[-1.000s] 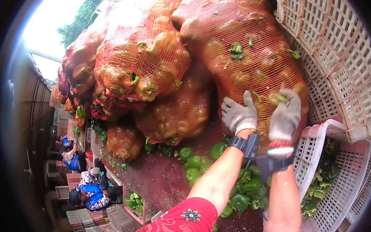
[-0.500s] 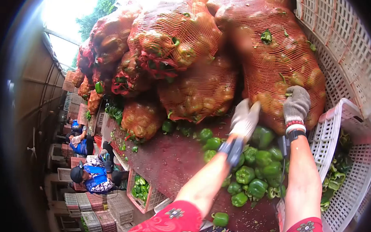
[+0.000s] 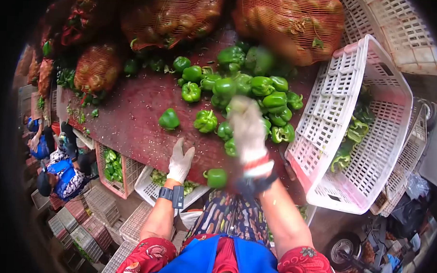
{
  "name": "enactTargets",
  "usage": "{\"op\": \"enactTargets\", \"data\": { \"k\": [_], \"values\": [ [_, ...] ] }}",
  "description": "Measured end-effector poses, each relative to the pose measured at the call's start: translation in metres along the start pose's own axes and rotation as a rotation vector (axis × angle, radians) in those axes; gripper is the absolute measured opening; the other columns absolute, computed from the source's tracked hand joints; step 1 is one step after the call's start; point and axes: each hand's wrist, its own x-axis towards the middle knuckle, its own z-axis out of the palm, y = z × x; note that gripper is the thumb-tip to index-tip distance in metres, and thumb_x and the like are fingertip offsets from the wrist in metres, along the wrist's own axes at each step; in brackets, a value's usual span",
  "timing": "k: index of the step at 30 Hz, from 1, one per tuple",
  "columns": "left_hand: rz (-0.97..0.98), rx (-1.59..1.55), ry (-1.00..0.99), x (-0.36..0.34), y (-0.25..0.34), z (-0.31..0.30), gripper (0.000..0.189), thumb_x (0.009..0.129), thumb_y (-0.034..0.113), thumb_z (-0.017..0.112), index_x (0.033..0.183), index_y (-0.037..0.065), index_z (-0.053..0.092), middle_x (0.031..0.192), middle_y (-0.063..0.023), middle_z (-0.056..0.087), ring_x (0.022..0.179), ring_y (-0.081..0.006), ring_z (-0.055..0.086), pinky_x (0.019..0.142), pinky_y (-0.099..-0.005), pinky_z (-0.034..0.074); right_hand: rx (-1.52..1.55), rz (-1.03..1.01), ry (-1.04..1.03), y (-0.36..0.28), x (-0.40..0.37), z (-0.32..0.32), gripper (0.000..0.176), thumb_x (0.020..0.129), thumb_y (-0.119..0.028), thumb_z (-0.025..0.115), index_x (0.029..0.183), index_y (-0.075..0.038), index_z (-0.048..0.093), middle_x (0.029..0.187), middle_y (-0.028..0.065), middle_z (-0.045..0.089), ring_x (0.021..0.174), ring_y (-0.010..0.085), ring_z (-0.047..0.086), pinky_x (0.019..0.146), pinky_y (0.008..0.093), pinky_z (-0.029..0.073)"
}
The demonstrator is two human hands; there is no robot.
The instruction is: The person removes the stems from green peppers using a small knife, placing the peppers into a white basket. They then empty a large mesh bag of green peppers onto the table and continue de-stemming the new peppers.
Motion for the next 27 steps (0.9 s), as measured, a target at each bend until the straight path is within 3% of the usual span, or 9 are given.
{"op": "enactTargets", "data": {
  "k": [2, 5, 9, 13, 16, 20, 22, 24, 27],
  "values": [
    [-0.024, -0.026, -0.085, 0.004, -0.007, 0.010, 0.063, 0.097, 0.035, 0.070, 0.144, -0.004, 0.054, 0.144, -0.0285, 0.058, 0.133, -0.0426, 0.057, 0.111, -0.0458, 0.046, 0.075, 0.417, -0.227, 0.028, -0.065, -0.003, 0.028, 0.100, -0.016, 0.061, 0.125, -0.005, 0.066, 0.082, 0.0047, 0.068, 0.071, 0.0171, 0.063, 0.068, 0.0336, 0.053],
    [-0.065, 0.002, -0.180, 0.012, 0.021, 0.006, 0.061, 0.098, 0.037, 0.067, 0.143, -0.002, 0.057, 0.136, -0.0278, 0.064, 0.127, -0.0422, 0.062, 0.108, -0.0457, 0.048, 0.031, 0.508, -0.366, 0.078, -0.135, -0.040, 0.026, 0.101, -0.015, 0.059, 0.123, -0.002, 0.065, 0.081, 0.0047, 0.064, 0.070, 0.0156, 0.059, 0.066, 0.0305, 0.049],
    [-0.126, 0.179, 0.183, 0.018, 0.008, -0.014, 0.042, 0.096, 0.037, 0.068, 0.114, -0.001, 0.070, 0.115, -0.0257, 0.071, 0.111, -0.0423, 0.066, 0.099, -0.0481, 0.051, -0.512, 0.618, -0.188, 0.118, -0.213, -0.126, 0.021, 0.101, -0.011, 0.060, 0.117, -0.003, 0.071, 0.093, 0.0067, 0.069, 0.083, 0.0127, 0.065, 0.076, 0.0279, 0.053],
    [-0.121, 0.359, 0.610, 0.059, -0.032, -0.066, 0.069, 0.095, 0.037, 0.075, 0.142, -0.009, 0.052, 0.144, -0.0347, 0.051, 0.136, -0.0476, 0.050, 0.116, -0.0507, 0.040, -1.103, 0.607, -0.045, 0.156, -0.286, -0.253, 0.029, 0.096, -0.015, 0.056, 0.119, -0.007, 0.072, 0.114, 0.0218, 0.075, 0.110, 0.0398, 0.071, 0.094, 0.0464, 0.056],
    [-0.144, 0.210, 0.610, 0.128, -0.069, -0.092, 0.083, 0.094, 0.042, 0.075, 0.152, -0.007, 0.042, 0.158, -0.0340, 0.038, 0.147, -0.0453, 0.039, 0.122, -0.0487, 0.034, -1.786, 1.015, -0.443, 0.156, -0.294, -0.300, 0.056, 0.084, -0.029, 0.072, 0.136, -0.012, 0.060, 0.118, 0.0238, 0.072, 0.105, 0.0409, 0.072, 0.092, 0.0509, 0.058],
    [-0.206, -0.345, 0.407, 0.193, -0.045, -0.089, 0.077, 0.092, 0.034, 0.075, 0.153, -0.001, 0.045, 0.156, -0.0267, 0.046, 0.141, -0.0361, 0.050, 0.117, -0.0427, 0.040, -1.295, 0.642, -0.431, 0.115, -0.227, -0.225, 0.053, 0.086, -0.032, 0.072, 0.133, -0.009, 0.063, 0.116, 0.0224, 0.071, 0.108, 0.0428, 0.068, 0.094, 0.0524, 0.054],
    [-0.069, -0.144, 0.167, 0.193, -0.001, -0.093, 0.057, 0.087, 0.029, 0.079, 0.133, 0.000, 0.063, 0.131, -0.0243, 0.064, 0.127, -0.0390, 0.059, 0.111, -0.0437, 0.045, -1.120, 0.324, -0.429, 0.086, -0.183, -0.159, 0.038, 0.093, -0.026, 0.067, 0.124, -0.005, 0.069, 0.115, 0.0231, 0.071, 0.107, 0.0436, 0.067, 0.094, 0.0513, 0.053],
    [0.344, -0.011, 0.181, 0.189, -0.029, -0.059, 0.052, 0.087, 0.032, 0.079, 0.126, 0.001, 0.067, 0.124, -0.0251, 0.067, 0.124, -0.0417, 0.060, 0.110, -0.0465, 0.045, -1.000, 0.090, -0.444, 0.056, -0.127, -0.083, 0.035, 0.095, -0.022, 0.066, 0.126, -0.006, 0.068, 0.112, 0.0215, 0.071, 0.107, 0.0422, 0.067, 0.094, 0.0496, 0.053],
    [0.289, 0.212, 0.532, 0.168, -0.027, -0.062, 0.051, 0.093, 0.033, 0.074, 0.130, -0.001, 0.065, 0.132, -0.0246, 0.064, 0.123, -0.0417, 0.060, 0.110, -0.0474, 0.046, -0.871, -0.211, -0.487, 0.037, -0.047, 0.010, 0.035, 0.095, -0.019, 0.066, 0.127, -0.005, 0.066, 0.119, 0.0198, 0.071, 0.108, 0.0412, 0.066, 0.093, 0.0480, 0.053]
  ]
}}
